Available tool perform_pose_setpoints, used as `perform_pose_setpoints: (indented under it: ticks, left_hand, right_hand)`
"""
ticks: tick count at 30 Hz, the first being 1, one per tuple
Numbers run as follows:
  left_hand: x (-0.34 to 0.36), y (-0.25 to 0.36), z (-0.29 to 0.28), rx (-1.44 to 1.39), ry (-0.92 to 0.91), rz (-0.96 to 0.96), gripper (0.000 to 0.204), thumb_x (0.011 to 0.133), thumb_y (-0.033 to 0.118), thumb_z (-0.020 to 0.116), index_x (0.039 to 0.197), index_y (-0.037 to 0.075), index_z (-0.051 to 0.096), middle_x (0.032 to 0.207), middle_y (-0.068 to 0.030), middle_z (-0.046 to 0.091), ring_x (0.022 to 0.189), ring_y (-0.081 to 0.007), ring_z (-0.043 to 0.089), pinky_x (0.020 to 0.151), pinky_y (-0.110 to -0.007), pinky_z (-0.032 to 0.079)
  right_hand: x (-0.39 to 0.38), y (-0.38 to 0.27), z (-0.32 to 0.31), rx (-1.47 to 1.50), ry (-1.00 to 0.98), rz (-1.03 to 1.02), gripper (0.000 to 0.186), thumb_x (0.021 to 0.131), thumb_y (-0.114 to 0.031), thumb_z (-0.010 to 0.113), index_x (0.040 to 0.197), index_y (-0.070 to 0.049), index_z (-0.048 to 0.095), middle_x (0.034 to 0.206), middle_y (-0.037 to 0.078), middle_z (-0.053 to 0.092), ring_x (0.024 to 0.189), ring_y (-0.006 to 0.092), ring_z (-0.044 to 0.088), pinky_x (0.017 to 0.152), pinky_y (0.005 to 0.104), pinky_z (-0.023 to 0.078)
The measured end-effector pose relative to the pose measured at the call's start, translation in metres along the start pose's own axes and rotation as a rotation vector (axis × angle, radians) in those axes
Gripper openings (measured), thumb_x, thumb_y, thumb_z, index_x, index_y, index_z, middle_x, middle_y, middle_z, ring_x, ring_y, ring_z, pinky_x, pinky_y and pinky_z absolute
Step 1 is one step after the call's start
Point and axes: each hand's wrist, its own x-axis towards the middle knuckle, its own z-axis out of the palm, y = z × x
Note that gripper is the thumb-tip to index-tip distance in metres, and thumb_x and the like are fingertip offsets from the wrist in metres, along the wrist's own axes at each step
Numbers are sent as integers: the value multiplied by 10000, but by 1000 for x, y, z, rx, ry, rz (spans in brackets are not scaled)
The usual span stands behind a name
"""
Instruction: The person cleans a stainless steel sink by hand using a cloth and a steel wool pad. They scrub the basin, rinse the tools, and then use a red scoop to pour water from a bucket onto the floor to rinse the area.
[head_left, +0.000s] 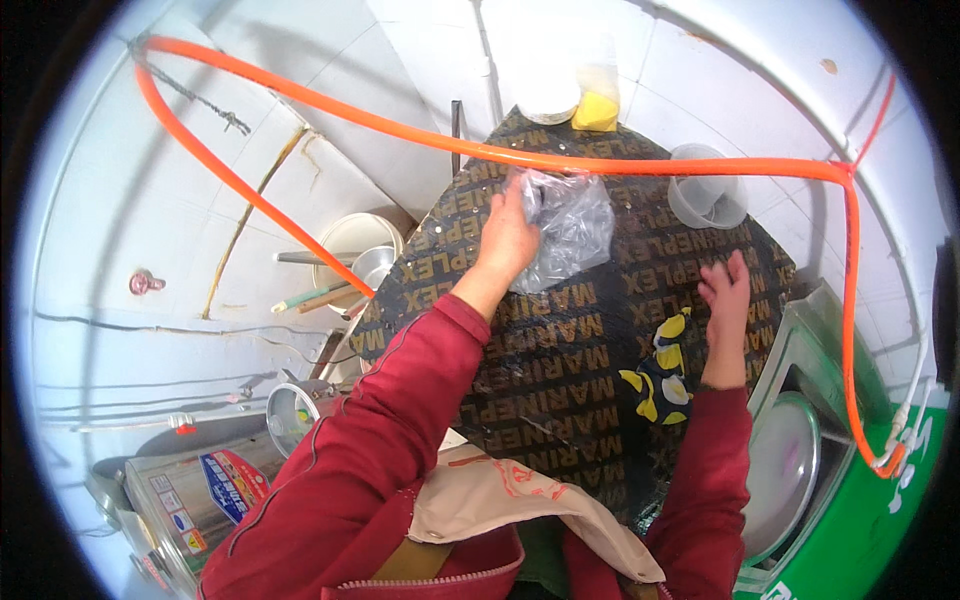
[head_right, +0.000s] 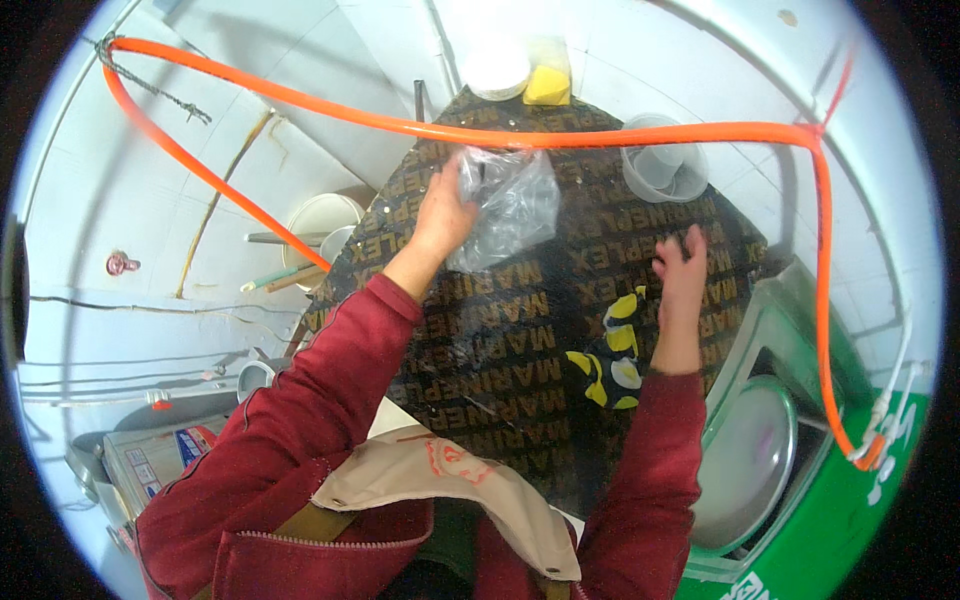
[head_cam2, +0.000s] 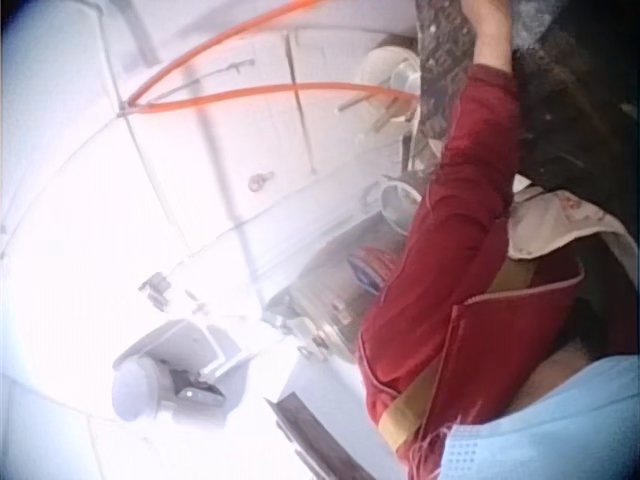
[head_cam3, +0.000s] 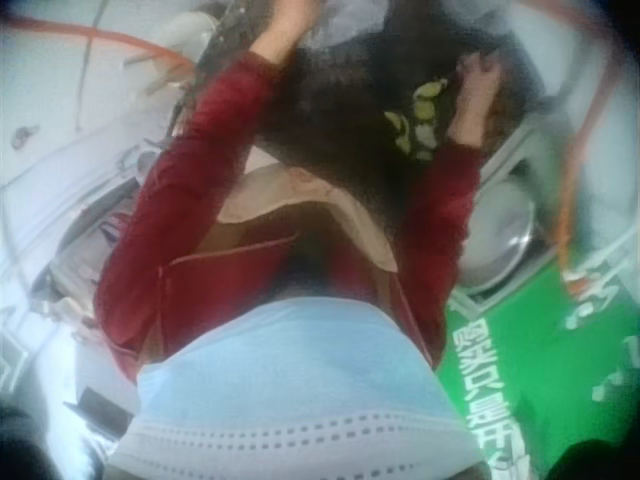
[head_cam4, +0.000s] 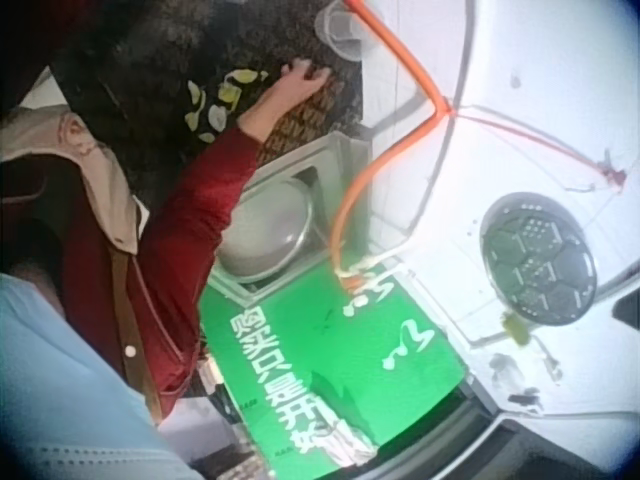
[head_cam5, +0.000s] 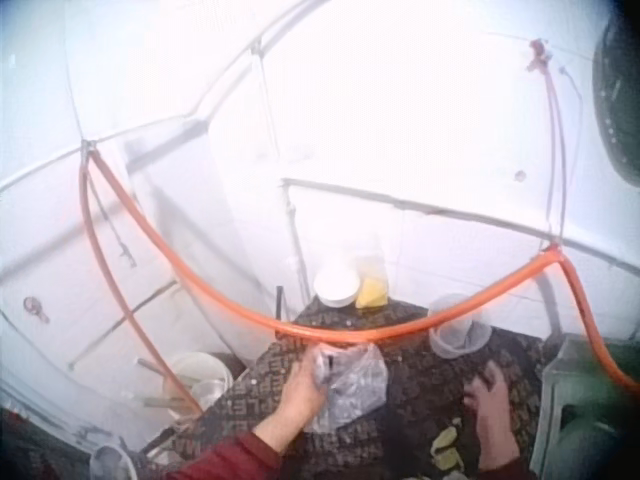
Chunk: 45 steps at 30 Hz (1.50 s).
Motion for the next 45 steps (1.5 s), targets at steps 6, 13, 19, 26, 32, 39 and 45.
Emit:
perform_pose_setpoints:
  ticks: [6,13,19,26,32,39,45]
  left_hand:
    - [-72,-1,-23,-61,-130,91,283,724,5,569,992,24,480,1057,-170,496,912,-395,546,828,-461,434]
    - [-135,-4,-51,86,-54,331,563,598,177,801,1047,61,482,1265,-258,365,1155,-423,395,945,-507,342]
    - [-77,14,-14,-29,-63,43,767,667,207,768,1305,45,375,1374,-305,236,1078,-455,512,871,-426,468]
    - [-23,17,-33,46,-349,17,274,792,140,630,1023,-7,613,949,-197,636,911,-303,619,807,-389,473]
    - [-38,35,-122,-612,-113,46,216,847,80,568,1032,-27,602,910,-128,662,835,-183,608,778,-301,465]
    - [-61,51,-177,-751,-27,-128,220,924,141,515,1085,5,579,898,-11,624,783,-84,557,686,-237,456]
    - [-54,27,-185,-762,-3,-241,268,910,236,548,1077,28,569,864,-2,610,680,-78,550,522,-222,413]
  right_hand:
    - [-101,14,-26,-544,-271,-136,457,871,-106,540,1306,-51,412,1332,141,374,1176,271,445,934,353,408]
    - [-186,7,-27,-1300,-456,-481,685,750,-244,714,1357,-205,398,1453,174,238,1279,381,293,984,532,245]
    - [-178,23,-8,-1248,-382,-612,584,743,-149,695,1283,-159,473,1395,188,323,1193,381,366,938,489,319]
    - [-221,32,83,-1074,-864,-858,643,667,-223,719,1268,-184,492,1380,153,331,1203,342,379,948,484,321]
    - [-190,57,244,-850,-855,-1173,422,749,-275,644,1145,-152,563,1269,105,477,1244,328,359,978,501,311]
    - [-82,25,217,-828,-213,-718,515,736,-244,651,1204,-132,465,1224,85,472,1160,275,444,827,504,419]
    - [-32,29,-18,-1658,297,-335,297,861,-172,493,1145,-182,581,1190,90,545,1036,256,557,779,358,499]
